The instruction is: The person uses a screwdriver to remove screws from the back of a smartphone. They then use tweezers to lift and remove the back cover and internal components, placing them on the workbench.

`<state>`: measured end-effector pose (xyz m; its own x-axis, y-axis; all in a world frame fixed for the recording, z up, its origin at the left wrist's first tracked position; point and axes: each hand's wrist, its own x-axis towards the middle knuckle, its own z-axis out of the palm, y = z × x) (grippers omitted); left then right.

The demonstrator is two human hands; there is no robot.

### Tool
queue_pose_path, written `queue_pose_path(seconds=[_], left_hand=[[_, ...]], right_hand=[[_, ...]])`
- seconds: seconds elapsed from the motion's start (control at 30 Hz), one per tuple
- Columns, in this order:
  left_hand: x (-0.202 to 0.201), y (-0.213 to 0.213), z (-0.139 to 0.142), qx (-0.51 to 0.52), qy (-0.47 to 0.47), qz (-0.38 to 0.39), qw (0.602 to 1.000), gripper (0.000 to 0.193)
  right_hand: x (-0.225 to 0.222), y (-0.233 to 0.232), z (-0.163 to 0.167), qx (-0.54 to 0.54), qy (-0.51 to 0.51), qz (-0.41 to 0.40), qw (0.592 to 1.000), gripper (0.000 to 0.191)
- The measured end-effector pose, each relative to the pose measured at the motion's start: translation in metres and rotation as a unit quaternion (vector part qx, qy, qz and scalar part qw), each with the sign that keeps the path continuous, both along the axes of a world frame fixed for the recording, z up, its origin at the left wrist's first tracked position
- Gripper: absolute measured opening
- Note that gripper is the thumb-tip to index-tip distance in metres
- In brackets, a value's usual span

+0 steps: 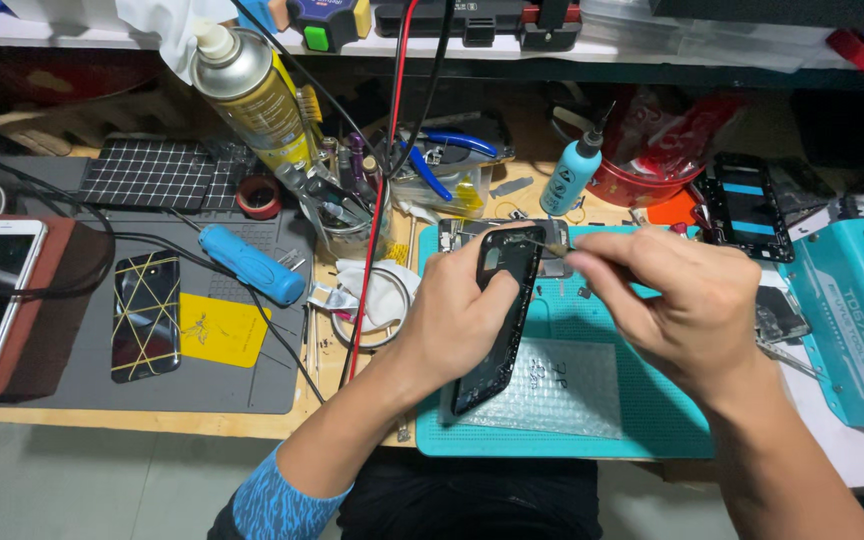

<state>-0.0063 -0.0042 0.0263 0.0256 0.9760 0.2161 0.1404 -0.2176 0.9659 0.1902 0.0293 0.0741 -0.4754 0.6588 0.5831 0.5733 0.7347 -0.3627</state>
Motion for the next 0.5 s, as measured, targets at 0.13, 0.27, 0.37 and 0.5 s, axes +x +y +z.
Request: queue_pose_path(seconds=[0.13,0.27,0.37,0.5], left_hand=[[-0.002,0.002,0.001,-0.027,-0.001,-0.002,1.000,0.037],[0.000,0.000,-0.003,-0.036,0.021,0.012,0.999,0.038],[-0.001,0.001,-0.006,-0.005,-0.003,0.017,1.000,0.039],[-0.001,0.000,-0.009,0.019,-0.002,0.020,1.000,0.036]], right_hand=[[-0.001,0.000,-0.001,-0.010,0.056,0.053,0.997,0.028],[-0.003,0.002,-0.005,0.003,0.027,0.017,0.999,0.022],[-0.004,0.003,-0.006,-0.020,0.060,0.052,0.997,0.030],[-0.007,0.004,-0.005,0.004,0.056,0.047,0.997,0.024]])
